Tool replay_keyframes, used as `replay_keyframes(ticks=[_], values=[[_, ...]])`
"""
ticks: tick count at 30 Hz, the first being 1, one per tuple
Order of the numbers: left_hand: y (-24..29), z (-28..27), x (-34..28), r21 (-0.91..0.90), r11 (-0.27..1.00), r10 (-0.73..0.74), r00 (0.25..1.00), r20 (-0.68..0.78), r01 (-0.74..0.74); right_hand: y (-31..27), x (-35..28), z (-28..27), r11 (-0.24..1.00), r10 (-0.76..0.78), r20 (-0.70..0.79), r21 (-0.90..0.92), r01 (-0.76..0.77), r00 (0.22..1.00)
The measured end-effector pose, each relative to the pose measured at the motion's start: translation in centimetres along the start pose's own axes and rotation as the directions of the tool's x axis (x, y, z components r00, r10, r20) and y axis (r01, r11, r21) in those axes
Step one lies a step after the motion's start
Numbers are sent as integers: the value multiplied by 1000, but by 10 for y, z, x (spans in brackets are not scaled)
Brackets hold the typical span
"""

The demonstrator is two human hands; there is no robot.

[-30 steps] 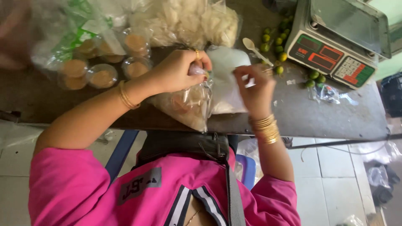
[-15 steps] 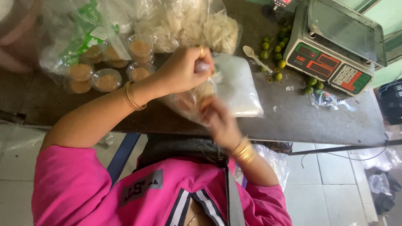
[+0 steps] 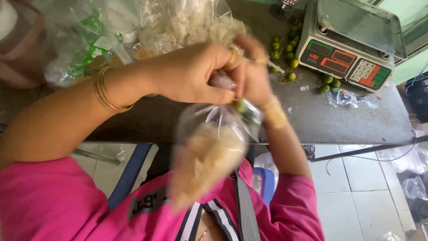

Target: Packaging food items into small plastic bags and tying them closed

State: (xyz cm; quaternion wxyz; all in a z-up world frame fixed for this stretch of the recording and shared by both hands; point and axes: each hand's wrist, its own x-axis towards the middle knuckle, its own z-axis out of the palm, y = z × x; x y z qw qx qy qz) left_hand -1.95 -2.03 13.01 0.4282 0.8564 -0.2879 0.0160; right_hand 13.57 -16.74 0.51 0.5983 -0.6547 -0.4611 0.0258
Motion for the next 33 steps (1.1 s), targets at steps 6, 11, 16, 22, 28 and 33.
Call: replay_keyframes(ticks=[6, 11, 16, 22, 28, 33], values=[[-46, 39, -9, 216, 930, -198, 901, -386, 297, -46, -55, -26, 950, -313, 169, 75, 304, 935], [-61, 39, -20, -58, 961, -263, 832, -489, 269, -29, -70, 13, 847, -27, 181, 526, -73, 983], [-98, 63, -25, -620, 774, -467, 776, -424, 127, 0, -69, 23, 805, 123, 215, 550, -224, 969], [-125, 79, -40, -786, 602, -588, 745, -316, 142, 24, -76, 34, 761, 221, 268, 554, -337, 938], [-108, 72, -35, -778, 610, -574, 761, -302, 151, 27, -74, 39, 790, 273, 187, 516, -331, 944], [-108, 73, -33, -776, 614, -571, 761, -308, 146, 28, -70, 40, 817, 315, 135, 465, -340, 940]])
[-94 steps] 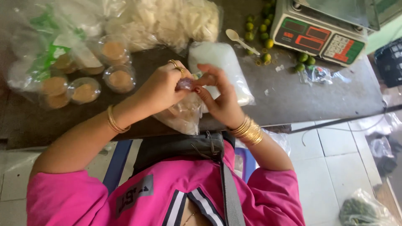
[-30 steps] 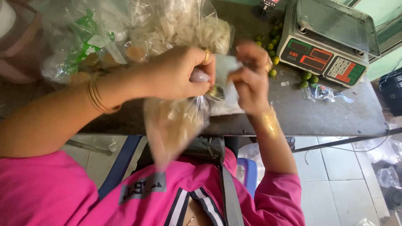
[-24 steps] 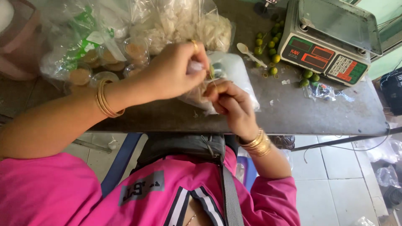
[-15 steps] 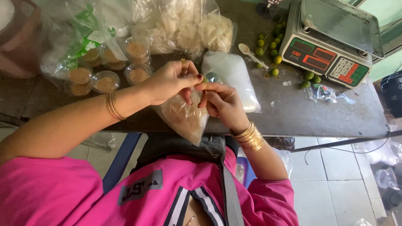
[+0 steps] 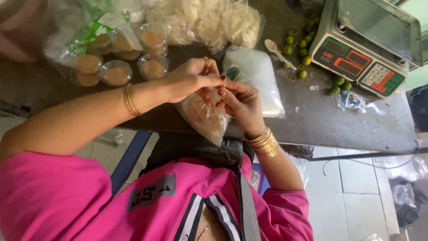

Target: Packaging food items into small plastic bags and tying them closed

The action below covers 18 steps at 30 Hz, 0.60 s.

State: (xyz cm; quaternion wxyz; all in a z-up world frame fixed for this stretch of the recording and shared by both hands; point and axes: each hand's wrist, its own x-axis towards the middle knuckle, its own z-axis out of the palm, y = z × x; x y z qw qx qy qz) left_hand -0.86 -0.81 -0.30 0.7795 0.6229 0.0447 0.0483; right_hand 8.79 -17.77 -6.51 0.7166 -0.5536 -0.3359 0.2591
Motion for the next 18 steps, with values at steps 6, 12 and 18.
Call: replay_keyframes(ticks=[6, 12, 18], values=[[-8, -11, 9, 73, 997, 20, 998, 56, -24, -20, 9, -4, 977, -3, 282, -205, 63, 959], [-1, -20, 10, 315, 944, 59, 988, 144, -102, -36, -3, -24, 930, -84, 314, -316, 187, 946], [4, -50, 15, 716, 656, 115, 969, 218, -239, -43, -30, -38, 988, -72, 245, 151, 35, 967]])
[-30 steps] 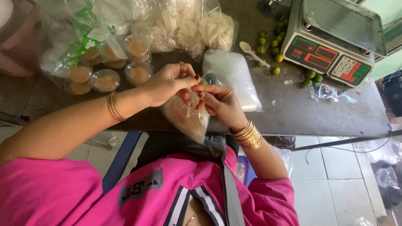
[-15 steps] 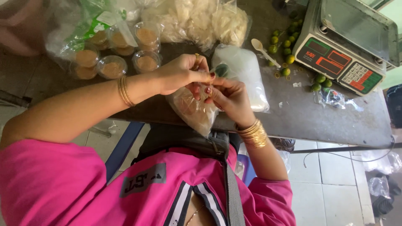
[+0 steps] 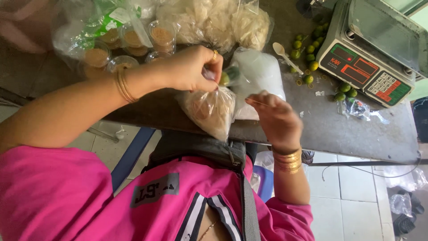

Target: Packaging food items into small plastic bags and tying them closed

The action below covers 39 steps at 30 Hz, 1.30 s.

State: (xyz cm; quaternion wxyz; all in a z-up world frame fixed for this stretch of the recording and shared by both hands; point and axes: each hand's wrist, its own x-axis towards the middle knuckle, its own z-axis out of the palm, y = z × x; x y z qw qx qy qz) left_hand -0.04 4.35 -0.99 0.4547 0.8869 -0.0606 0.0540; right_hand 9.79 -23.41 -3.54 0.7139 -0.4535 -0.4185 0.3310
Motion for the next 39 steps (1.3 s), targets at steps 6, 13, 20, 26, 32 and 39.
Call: replay_keyframes(ticks=[6, 13, 20, 26, 32, 39], values=[[16, 14, -7, 226, 973, 60, 997, -37, -50, 11, 16, -15, 818, 21, -22, 575, -4, 1000], [47, 22, -31, 323, 898, 356, 925, -132, -299, 13, 45, 29, 999, 20, 99, -35, -16, 995], [38, 15, -25, 6, 754, 637, 729, -248, -657, 12, 52, 40, 923, -7, 46, -385, 25, 999], [2, 39, -26, -132, 821, 544, 831, -118, -556, 4, 46, 51, 931, -51, 131, -351, 94, 990], [-11, 55, -22, 109, 892, 452, 869, -203, -438, 8, 49, 49, 932, -92, 88, -342, 117, 992], [-36, 71, -11, 288, 908, 387, 875, -292, -305, -19, 50, 47, 390, -295, 448, -750, 534, 844]])
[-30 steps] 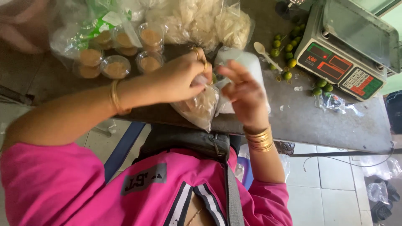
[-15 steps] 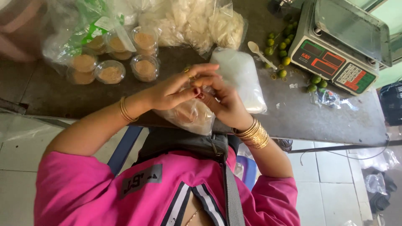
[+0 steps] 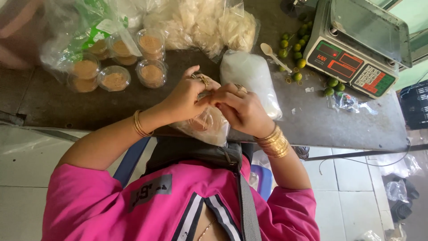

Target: Packaging food items into small plastic bags and tying them closed

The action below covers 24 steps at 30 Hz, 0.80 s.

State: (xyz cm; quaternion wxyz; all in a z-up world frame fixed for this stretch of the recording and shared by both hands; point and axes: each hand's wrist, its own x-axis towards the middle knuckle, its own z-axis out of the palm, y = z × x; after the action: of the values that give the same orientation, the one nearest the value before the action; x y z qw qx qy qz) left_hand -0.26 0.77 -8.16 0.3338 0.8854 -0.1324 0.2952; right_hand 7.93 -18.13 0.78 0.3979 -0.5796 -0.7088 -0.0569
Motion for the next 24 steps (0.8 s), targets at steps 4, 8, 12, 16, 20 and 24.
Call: replay_keyframes(ticks=[4, 8, 12, 16, 20, 24], values=[[10, -1, 2, -16, 998, -59, 998, 20, 59, 23, -30, 8, 1000, -15, -60, -25, 13, 998], [17, -12, 10, -167, 980, -114, 993, -36, 106, 37, -51, 3, 993, -97, -164, -77, 85, 982], [12, -15, 8, -247, 966, -99, 991, -85, 75, 59, -72, 20, 981, -47, -118, -193, 24, 992], [32, -19, 11, -386, 922, -68, 995, -75, 34, 80, -65, 20, 962, 208, -47, 192, -196, 977], [24, -12, 16, -153, 987, 56, 998, -2, -55, 50, -23, 3, 613, 668, 129, 463, -640, 733], [9, -9, 18, 142, 985, 111, 992, -52, -103, -5, 3, 4, 954, 31, -86, -294, -55, 996]])
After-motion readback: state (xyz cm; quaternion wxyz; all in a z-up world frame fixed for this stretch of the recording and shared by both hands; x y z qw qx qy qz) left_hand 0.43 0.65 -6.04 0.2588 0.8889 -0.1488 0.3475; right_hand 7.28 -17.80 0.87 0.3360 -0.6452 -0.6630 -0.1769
